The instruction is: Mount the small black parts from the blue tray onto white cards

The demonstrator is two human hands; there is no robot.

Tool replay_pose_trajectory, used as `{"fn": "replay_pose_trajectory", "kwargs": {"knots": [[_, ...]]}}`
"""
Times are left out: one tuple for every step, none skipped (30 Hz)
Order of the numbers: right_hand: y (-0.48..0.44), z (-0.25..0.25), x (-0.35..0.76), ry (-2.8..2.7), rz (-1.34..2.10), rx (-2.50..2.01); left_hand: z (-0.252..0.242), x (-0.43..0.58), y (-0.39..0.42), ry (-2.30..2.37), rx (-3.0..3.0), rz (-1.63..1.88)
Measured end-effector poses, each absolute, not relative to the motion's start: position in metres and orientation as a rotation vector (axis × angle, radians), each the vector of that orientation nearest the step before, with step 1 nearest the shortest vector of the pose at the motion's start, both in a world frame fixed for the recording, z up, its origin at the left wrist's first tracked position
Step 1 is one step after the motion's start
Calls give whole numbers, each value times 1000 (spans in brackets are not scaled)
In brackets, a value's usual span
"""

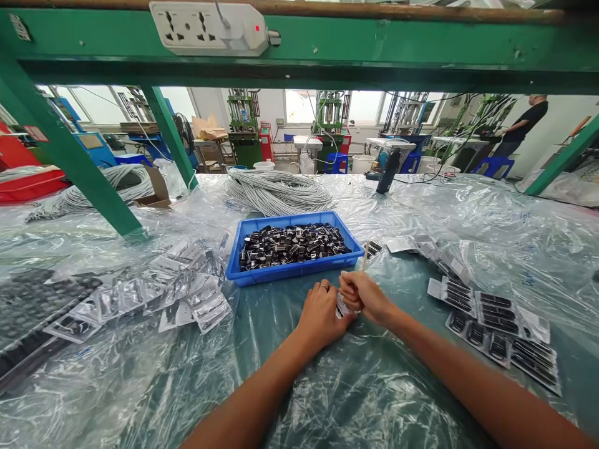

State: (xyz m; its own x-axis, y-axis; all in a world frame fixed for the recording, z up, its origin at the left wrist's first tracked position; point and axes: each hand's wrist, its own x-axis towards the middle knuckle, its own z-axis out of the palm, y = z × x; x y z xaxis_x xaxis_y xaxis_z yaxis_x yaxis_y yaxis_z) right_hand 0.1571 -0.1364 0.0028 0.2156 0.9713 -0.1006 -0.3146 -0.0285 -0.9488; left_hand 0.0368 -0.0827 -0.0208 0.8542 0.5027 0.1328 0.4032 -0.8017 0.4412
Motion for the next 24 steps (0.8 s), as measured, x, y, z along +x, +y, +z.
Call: {"fn": "replay_pose_trajectory", "kwargs": {"knots": [[-139,7,161,-791,1266,-1120,-20,36,-82,666,2604,354],[-141,11,168,-787,1280,-1124,-19,34,-80,665,2571,363],[-143,15,176,-782,1277,-1150,-17,32,-77,674,2521,368],[-144,18,186,-790,1276,-1215,-14,29,-73,683,2445,368],[-147,21,197,-824,1273,-1327,-10,27,-69,684,2341,366],[-150,23,209,-898,1272,-1476,-5,24,-65,675,2223,372],[-154,23,221,-1011,1263,-1658,0,21,-61,651,2105,397],[-158,23,232,-1160,1214,-1830,5,18,-57,620,2001,445],[-162,23,240,-1332,1120,-1971,9,16,-53,597,1919,510],[-164,23,245,-1483,948,-2077,13,15,-49,586,1863,586],[-165,24,246,-1601,721,-2130,15,14,-45,598,1827,667],[-164,25,242,-1668,472,-2126,17,13,-41,628,1795,747],[-161,27,234,-1691,235,-2067,17,12,-37,672,1760,826],[-155,29,222,-1704,48,-1963,17,12,-33,722,1725,904],[-147,30,206,-1722,-83,-1841,17,11,-30,769,1689,983],[-137,31,189,-1754,-160,-1719,16,10,-26,811,1651,1061],[-125,31,171,-1804,-217,-1608,16,9,-22,847,1610,1136],[-112,30,154,-1829,-268,-1539,15,8,-18,873,1569,1206],[-98,29,139,-1838,-307,-1495,16,5,-15,892,1528,1267],[-84,26,126,-1835,-331,-1466,16,3,-11,905,1489,1318],[-71,24,115,-1813,-339,-1453,17,0,-6,917,1454,1363],[-58,22,106,-1784,-329,-1445,18,-4,-2,925,1432,1396],[-47,21,100,-1750,-304,-1439,19,-7,3,934,1427,1422],[-37,21,94,-1714,-268,-1435,19,-11,8,943,1433,1445]]}}
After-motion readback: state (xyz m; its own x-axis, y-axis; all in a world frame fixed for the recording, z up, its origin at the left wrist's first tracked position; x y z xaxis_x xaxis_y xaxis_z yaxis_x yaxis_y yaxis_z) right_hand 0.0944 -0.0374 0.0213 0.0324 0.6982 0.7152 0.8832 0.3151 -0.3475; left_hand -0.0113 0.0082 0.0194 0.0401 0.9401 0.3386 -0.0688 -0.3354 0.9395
